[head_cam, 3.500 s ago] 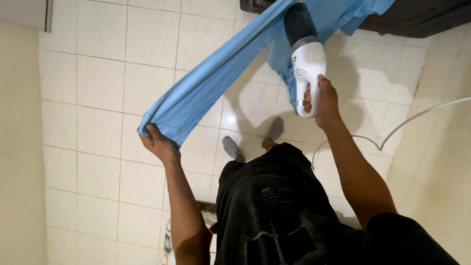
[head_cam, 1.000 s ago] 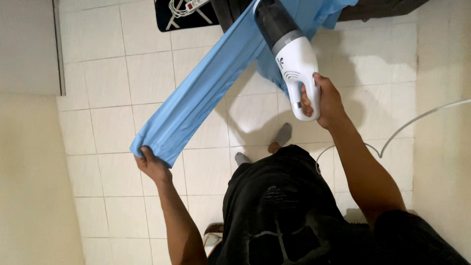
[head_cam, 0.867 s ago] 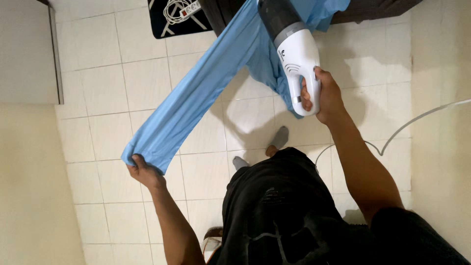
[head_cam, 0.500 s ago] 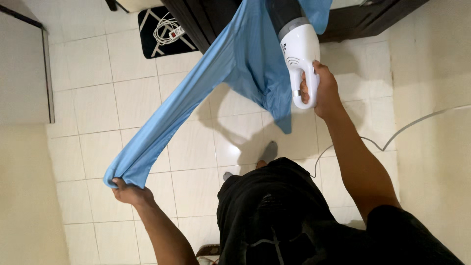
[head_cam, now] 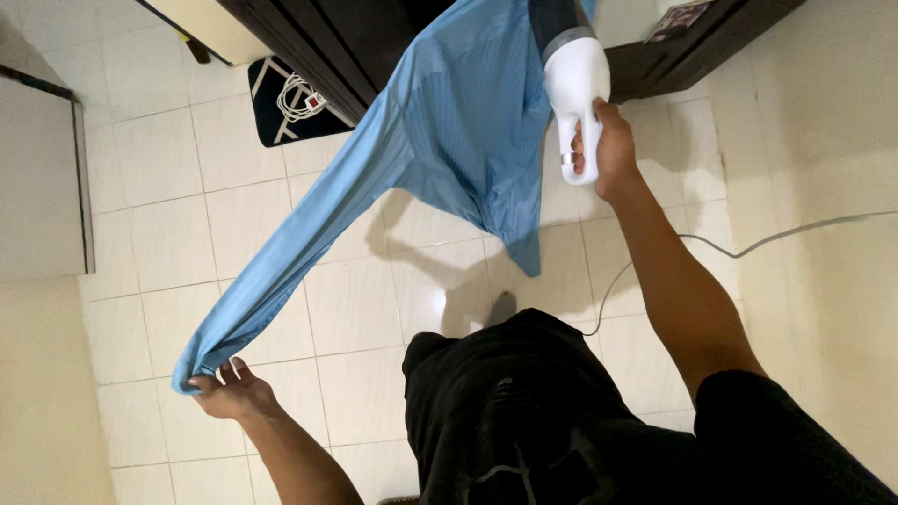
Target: The person picks up a light blue shirt from a pile, hangs it on a closet door handle using a clothes hanger, and uses a handheld vacuum to clean the fabric.
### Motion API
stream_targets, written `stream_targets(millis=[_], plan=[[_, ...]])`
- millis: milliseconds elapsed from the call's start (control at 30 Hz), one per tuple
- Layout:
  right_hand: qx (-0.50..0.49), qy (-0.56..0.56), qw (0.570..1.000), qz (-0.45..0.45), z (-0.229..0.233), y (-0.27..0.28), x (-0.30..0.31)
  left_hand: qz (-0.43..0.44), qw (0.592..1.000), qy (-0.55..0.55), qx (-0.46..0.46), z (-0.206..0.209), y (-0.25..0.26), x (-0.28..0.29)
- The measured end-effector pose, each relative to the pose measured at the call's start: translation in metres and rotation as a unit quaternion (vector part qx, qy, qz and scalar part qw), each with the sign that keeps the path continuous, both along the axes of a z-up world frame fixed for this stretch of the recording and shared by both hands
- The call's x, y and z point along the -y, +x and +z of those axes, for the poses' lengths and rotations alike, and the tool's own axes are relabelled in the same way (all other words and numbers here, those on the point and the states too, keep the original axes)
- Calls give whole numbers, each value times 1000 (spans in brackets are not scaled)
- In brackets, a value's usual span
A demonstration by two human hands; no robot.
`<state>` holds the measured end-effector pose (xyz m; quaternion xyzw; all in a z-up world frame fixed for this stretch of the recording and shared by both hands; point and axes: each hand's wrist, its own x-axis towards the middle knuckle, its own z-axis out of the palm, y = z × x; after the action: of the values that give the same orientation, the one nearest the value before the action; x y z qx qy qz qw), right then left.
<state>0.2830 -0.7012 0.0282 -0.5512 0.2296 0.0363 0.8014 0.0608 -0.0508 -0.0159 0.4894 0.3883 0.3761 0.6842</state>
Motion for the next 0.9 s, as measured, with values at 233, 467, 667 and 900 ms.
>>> stream_targets(millis=[233,467,667,900], plan=[[-29,-11,999,-29,-10,0,15,-100,993,-45,46,-36,28,2],[-105,-30,994,-21,-13,-33,-20,-188,976,-108,-36,-64,117,43],[-161,-39,985,-46,-10,-45,-71,-292,943,-125,-98,-93,217,69],[-199,-17,971,-129,17,-38,-120,-414,890,-137,-130,-122,330,95]])
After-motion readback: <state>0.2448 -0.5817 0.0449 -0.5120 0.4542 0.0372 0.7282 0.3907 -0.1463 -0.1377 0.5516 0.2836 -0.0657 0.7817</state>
